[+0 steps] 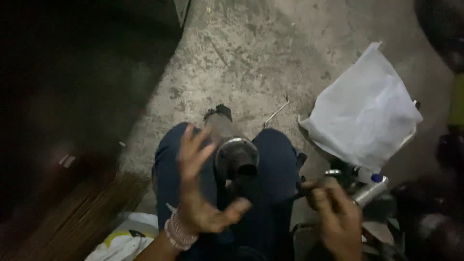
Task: Using a T-handle socket wrench to assemble or repair a motorcycle exhaust muffler.
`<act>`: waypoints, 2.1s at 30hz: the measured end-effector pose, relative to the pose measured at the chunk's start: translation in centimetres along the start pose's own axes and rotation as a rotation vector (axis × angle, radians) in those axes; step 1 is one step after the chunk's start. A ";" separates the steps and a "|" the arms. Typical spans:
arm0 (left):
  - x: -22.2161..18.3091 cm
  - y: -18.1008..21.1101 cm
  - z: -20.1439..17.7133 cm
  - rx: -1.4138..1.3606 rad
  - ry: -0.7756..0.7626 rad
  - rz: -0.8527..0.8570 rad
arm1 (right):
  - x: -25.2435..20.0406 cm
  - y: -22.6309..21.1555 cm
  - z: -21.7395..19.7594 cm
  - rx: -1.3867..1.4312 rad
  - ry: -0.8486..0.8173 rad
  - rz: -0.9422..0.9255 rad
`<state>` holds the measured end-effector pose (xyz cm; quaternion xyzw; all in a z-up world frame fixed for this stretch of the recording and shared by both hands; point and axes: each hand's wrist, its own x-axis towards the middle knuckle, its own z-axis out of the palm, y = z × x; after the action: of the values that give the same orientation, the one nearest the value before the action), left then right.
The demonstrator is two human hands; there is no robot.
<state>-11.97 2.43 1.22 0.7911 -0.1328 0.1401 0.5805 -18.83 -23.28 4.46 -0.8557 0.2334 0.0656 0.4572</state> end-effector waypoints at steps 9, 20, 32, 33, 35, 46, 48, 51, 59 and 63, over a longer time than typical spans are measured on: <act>-5.9 3.3 -0.3 -0.601 -0.133 -0.536 | -1.6 4.4 2.3 0.772 0.134 0.339; -6.5 1.4 -1.6 -0.526 -0.151 -0.865 | -3.6 7.6 1.1 0.834 -0.346 0.532; -5.6 1.0 -1.8 -0.529 -0.097 -0.743 | -3.1 4.6 1.9 0.594 -0.387 0.470; -5.6 0.9 -1.6 -0.530 -0.087 -0.725 | -3.0 4.8 1.8 0.596 -0.396 0.452; -5.5 0.8 -1.4 -0.539 -0.075 -0.766 | -3.1 4.6 1.7 0.610 -0.405 0.464; -4.6 1.4 -0.5 -0.209 -0.273 -0.648 | -4.9 1.9 5.7 0.540 -0.600 0.501; -5.0 1.2 0.1 -0.083 -0.140 -0.588 | -5.9 1.5 7.2 0.577 -0.440 0.442; -4.7 1.4 0.3 -0.103 -0.120 -0.603 | -5.8 0.7 8.2 0.558 -0.399 0.402; -4.3 1.1 0.4 -0.063 -0.103 -0.601 | -5.4 0.7 8.7 0.535 -0.397 0.383; -4.1 1.4 0.5 -0.058 -0.083 -0.582 | -5.2 0.5 8.8 0.546 -0.419 0.436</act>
<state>-16.21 1.73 0.77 0.7839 0.0721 -0.0684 0.6129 -22.80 -14.59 0.72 -0.6013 0.3200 0.2694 0.6807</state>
